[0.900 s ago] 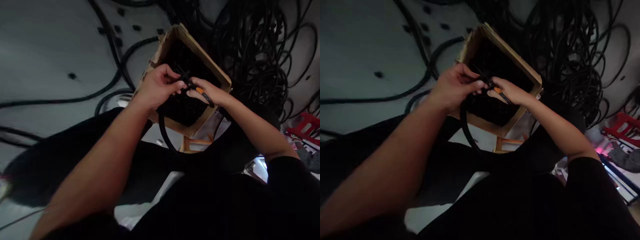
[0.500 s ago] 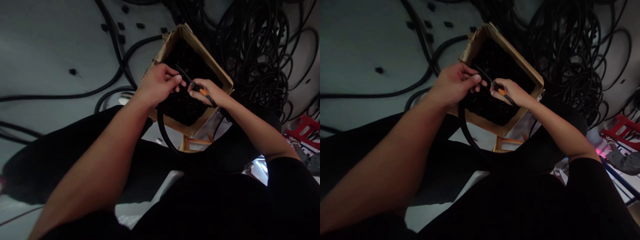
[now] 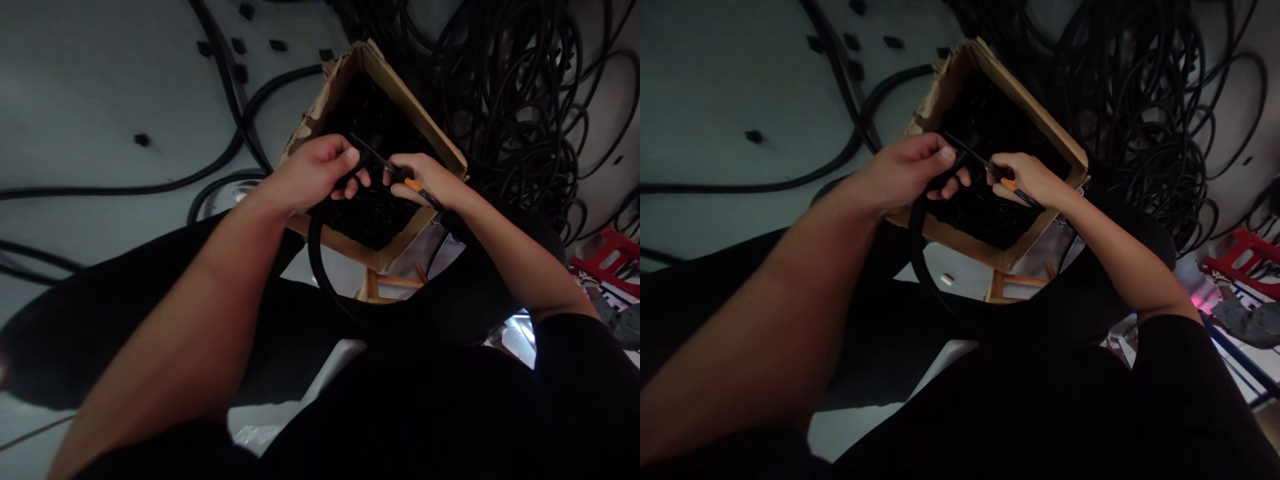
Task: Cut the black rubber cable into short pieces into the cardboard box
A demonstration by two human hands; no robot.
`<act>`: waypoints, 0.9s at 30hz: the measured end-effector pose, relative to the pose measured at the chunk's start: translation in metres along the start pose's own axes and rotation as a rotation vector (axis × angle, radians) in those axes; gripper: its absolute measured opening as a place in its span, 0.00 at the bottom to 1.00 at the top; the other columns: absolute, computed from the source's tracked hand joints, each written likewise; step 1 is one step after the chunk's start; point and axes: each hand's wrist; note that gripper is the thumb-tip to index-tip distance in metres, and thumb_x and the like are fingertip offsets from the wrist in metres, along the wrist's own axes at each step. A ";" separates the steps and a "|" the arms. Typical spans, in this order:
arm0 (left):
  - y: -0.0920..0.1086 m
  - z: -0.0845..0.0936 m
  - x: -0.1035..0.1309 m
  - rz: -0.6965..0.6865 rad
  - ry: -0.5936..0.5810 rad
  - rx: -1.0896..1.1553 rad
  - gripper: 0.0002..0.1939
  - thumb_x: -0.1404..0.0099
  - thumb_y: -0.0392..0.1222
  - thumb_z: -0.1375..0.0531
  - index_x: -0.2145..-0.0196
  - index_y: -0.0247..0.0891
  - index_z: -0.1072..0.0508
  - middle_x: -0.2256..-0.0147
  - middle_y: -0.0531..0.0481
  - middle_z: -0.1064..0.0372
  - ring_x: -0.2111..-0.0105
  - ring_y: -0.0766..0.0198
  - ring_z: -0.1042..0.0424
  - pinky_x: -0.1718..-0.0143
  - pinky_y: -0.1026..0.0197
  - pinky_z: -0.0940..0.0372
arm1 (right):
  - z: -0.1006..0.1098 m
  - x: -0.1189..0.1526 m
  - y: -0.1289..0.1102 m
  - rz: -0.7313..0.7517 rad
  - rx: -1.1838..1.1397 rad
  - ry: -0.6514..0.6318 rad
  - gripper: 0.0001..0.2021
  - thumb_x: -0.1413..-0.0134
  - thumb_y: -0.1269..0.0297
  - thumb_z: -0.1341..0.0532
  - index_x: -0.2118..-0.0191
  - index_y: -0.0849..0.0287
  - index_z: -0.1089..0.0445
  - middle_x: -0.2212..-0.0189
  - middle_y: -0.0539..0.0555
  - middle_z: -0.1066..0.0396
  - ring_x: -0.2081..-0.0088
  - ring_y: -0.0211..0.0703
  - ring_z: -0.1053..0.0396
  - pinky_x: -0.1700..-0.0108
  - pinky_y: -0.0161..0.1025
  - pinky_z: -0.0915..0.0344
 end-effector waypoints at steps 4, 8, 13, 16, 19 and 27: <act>0.001 0.005 0.004 -0.007 -0.043 -0.028 0.21 0.15 0.57 0.28 0.60 0.43 0.28 0.66 0.47 0.19 0.76 0.66 0.29 0.76 0.63 0.41 | 0.001 0.008 -0.011 -0.090 -0.057 -0.013 0.05 0.28 0.64 0.30 0.54 0.57 0.24 0.68 0.48 0.27 0.68 0.41 0.29 0.63 0.38 0.30; 0.000 0.000 0.003 0.045 -0.011 0.000 0.13 0.10 0.41 0.38 0.58 0.43 0.29 0.68 0.53 0.27 0.77 0.68 0.34 0.77 0.63 0.44 | 0.000 0.013 -0.003 -0.121 -0.111 0.018 0.10 0.22 0.58 0.31 0.46 0.57 0.22 0.67 0.48 0.24 0.69 0.41 0.25 0.63 0.37 0.25; -0.004 -0.004 -0.003 0.038 0.053 0.036 0.11 0.13 0.38 0.36 0.59 0.39 0.23 0.64 0.50 0.23 0.69 0.66 0.26 0.66 0.64 0.31 | -0.003 0.014 0.014 -0.051 -0.014 0.049 0.22 0.18 0.46 0.32 0.35 0.58 0.22 0.42 0.61 0.15 0.43 0.54 0.17 0.37 0.52 0.19; -0.006 -0.005 -0.003 0.010 0.057 -0.018 0.09 0.14 0.40 0.33 0.58 0.39 0.23 0.63 0.50 0.20 0.66 0.65 0.23 0.60 0.63 0.27 | -0.008 0.014 0.016 -0.035 0.049 0.050 0.25 0.17 0.44 0.34 0.32 0.59 0.23 0.34 0.65 0.17 0.38 0.59 0.20 0.31 0.57 0.23; -0.010 -0.007 -0.005 -0.018 0.077 -0.042 0.09 0.17 0.35 0.30 0.57 0.40 0.25 0.64 0.51 0.18 0.67 0.66 0.22 0.61 0.64 0.27 | -0.013 0.013 0.012 -0.022 0.088 0.016 0.23 0.15 0.47 0.35 0.31 0.60 0.25 0.38 0.63 0.17 0.42 0.56 0.20 0.36 0.54 0.23; -0.027 -0.011 -0.012 -0.114 0.130 -0.050 0.22 0.24 0.51 0.18 0.59 0.45 0.28 0.64 0.52 0.15 0.68 0.64 0.21 0.65 0.60 0.27 | -0.008 0.009 -0.001 -0.077 0.088 0.011 0.19 0.17 0.43 0.33 0.42 0.55 0.26 0.50 0.56 0.18 0.50 0.50 0.24 0.47 0.44 0.29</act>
Point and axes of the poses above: each hand's wrist, its own x-axis away from the middle knuckle, its own z-axis out of the back of the hand, y = z × x
